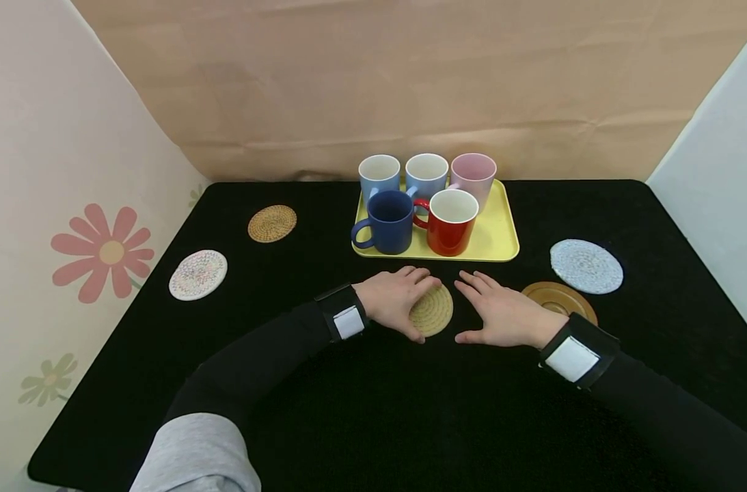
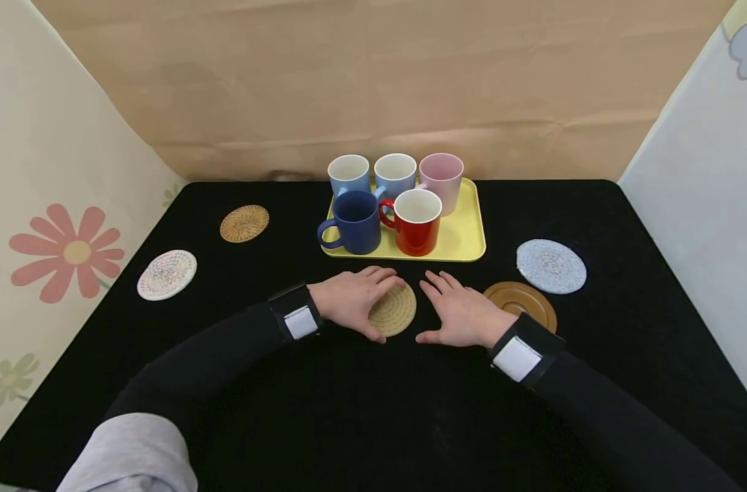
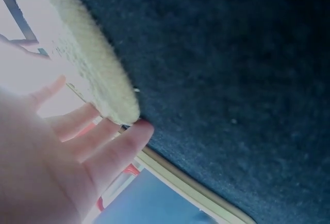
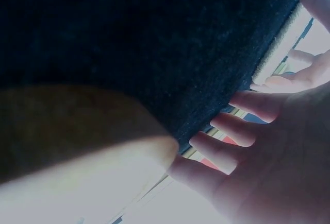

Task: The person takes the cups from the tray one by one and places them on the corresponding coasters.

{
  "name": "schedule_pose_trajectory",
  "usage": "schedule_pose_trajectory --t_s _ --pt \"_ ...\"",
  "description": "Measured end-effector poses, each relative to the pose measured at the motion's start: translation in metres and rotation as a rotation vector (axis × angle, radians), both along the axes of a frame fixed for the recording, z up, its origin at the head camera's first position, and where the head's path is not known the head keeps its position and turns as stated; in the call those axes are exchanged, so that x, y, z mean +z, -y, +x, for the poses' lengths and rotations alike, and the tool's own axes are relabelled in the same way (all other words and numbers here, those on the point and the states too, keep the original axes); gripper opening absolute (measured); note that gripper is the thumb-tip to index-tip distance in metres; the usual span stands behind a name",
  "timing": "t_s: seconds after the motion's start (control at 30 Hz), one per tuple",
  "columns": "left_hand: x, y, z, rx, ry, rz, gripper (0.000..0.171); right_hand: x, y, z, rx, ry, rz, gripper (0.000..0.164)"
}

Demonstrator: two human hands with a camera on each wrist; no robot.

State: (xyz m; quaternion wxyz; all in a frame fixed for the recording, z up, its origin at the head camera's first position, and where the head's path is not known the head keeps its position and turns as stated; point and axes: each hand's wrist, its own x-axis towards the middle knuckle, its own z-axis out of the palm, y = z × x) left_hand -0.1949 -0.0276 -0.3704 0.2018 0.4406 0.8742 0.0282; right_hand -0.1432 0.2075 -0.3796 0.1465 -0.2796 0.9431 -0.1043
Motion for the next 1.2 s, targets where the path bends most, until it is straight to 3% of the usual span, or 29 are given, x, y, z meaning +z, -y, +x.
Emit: schedule_pose_trajectory --t_s 0.17,0.33,0.67,0.83,1.0,1.2 --pt "-0.001 0.006 0.006 0.011 -0.006 0.026 0.102 0.000 0.000 0.000 -0.007 0.000 0.006 0.095" --pt "-0.005 0.026 0.009 0.035 -0.059 0.069 0.106 -0.001 0.002 0.001 -0.004 -0.015 -0.001 0.094" --pt "-0.011 0.084 0.008 0.180 -0.025 0.051 0.107 0.009 -0.015 0.004 0.019 -0.026 -0.064 0.082" --pt "-0.010 0.104 0.009 0.238 0.000 0.017 0.108 0.018 -0.034 0.011 -0.027 -0.070 -0.077 0.082" --pt "-0.007 0.113 0.011 0.274 0.027 -0.004 0.108 0.019 -0.056 0.016 -0.093 -0.112 -0.050 0.082" --pt "-0.007 0.110 0.009 0.275 0.051 -0.004 0.109 0.013 -0.080 0.024 -0.138 -0.150 -0.040 0.081"
